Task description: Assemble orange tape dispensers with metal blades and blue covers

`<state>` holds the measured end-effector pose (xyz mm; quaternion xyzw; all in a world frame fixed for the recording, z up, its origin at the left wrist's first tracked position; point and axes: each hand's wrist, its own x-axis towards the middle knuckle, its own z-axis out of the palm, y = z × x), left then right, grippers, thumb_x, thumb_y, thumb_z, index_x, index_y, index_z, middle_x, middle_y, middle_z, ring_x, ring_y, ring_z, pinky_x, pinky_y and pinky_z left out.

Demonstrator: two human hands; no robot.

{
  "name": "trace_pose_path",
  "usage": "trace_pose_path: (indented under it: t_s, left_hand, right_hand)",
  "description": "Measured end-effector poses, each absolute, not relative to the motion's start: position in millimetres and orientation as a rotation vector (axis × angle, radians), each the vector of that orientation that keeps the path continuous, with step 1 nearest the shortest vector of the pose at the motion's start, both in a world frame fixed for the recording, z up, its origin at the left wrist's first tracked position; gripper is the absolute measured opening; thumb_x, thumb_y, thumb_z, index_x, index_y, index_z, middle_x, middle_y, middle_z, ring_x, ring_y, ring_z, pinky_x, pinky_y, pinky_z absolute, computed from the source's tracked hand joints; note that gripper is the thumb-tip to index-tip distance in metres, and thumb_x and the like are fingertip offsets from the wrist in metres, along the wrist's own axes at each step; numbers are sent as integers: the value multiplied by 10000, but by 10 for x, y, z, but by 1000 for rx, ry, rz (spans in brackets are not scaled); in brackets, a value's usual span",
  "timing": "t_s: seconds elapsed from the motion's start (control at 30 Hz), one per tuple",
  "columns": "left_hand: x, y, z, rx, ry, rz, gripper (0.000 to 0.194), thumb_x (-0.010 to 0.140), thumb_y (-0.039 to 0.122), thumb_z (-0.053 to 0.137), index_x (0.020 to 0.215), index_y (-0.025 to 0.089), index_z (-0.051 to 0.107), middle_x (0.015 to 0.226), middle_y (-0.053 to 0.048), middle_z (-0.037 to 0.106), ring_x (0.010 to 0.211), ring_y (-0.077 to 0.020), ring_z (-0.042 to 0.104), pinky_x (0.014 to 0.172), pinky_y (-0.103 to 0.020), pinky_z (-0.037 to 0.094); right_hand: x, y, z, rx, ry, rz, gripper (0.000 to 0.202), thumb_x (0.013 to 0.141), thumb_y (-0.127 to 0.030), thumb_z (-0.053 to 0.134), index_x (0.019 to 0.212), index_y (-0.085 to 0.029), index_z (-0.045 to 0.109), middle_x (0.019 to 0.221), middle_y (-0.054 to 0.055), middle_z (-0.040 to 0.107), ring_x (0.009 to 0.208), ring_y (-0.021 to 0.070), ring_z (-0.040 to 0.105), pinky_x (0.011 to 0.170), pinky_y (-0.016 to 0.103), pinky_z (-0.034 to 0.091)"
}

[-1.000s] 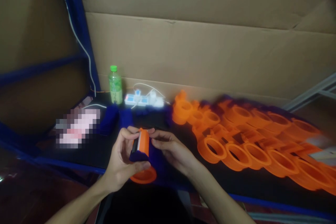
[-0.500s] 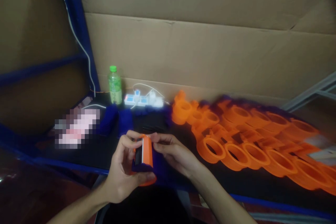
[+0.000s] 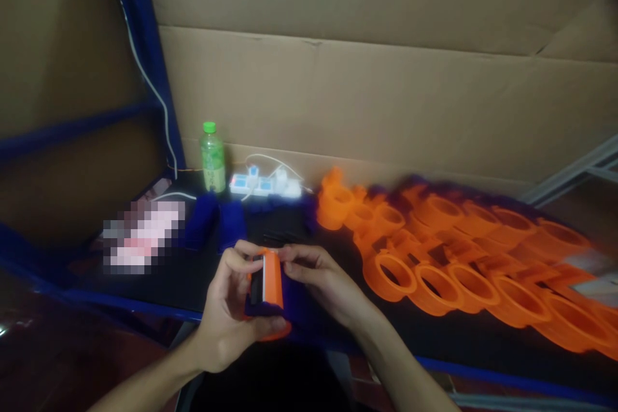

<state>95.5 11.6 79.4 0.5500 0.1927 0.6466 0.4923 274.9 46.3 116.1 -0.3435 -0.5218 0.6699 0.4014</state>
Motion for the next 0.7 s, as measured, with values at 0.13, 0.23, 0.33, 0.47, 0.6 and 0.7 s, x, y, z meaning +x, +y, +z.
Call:
trace_pose_path:
  t_s: [0.13, 0.23, 0.33, 0.47, 0.6, 0.7]
  left_hand:
    - [951, 103, 814, 1335, 446, 1586, 517, 698, 178, 872, 1122, 293, 598, 1238, -65, 504, 1222, -347, 587, 967, -465, 500]
    - [966, 89, 817, 1330, 411, 1603, 518, 709, 170, 863, 1132, 298, 592, 1256, -63, 514, 1253, -368, 583, 1019, -505, 475]
    - [993, 96, 797, 1309, 416, 1648, 507, 718, 164, 858, 1128, 295, 590, 1256, -56, 550, 1263, -362, 592, 1058, -511, 459]
    - [1004, 169, 766, 1107, 622, 1774, 468, 783, 199, 821, 1159, 292, 558, 1278, -61, 612, 1299, -328, 580, 1098, -494, 436]
    - [975, 270, 736, 839, 786, 1787, 585, 851, 310, 768, 1337, 356, 445, 1365, -74, 607, 1300, -297, 584, 1084, -493, 457]
    - [987, 315, 696, 834, 785, 1720, 679, 866, 355, 746, 1431, 395, 370, 1414, -79, 566, 1306, -293, 577, 1068, -483, 476]
  right_hand:
    - [2693, 399, 1138, -867, -1338, 1573, 206, 815, -408, 779, 840, -205, 751, 963, 29, 679, 916, 181, 576, 874, 297, 411]
    - [2684, 379, 1150, -882, -1428, 1504, 219, 869, -425, 727, 884, -209, 757, 978, 34, 687, 950, 194, 587, 908, 314, 417]
    - [2690, 367, 1181, -942, -1565, 1361, 233, 928, -428, 654, 1004, -237, 764, 1025, 46, 686, 1004, 213, 605, 930, 335, 441]
    - [2651, 189, 1175, -1082, -1831, 880, 395, 1014, -397, 503, 1386, -315, 606, 1250, 79, 600, 1188, 233, 563, 1046, 380, 441]
    - [2560, -106, 1036, -1121, -2153, 349, 928, 873, -482, 701, 1625, -288, 192, 1481, 153, 434, 1341, 357, 449, 1094, 514, 438]
    - [2563, -183, 966, -1128, -2251, 82, 1026, 832, -288, 739, 1637, -284, 103, 1466, 161, 452, 1314, 369, 471, 1065, 532, 469]
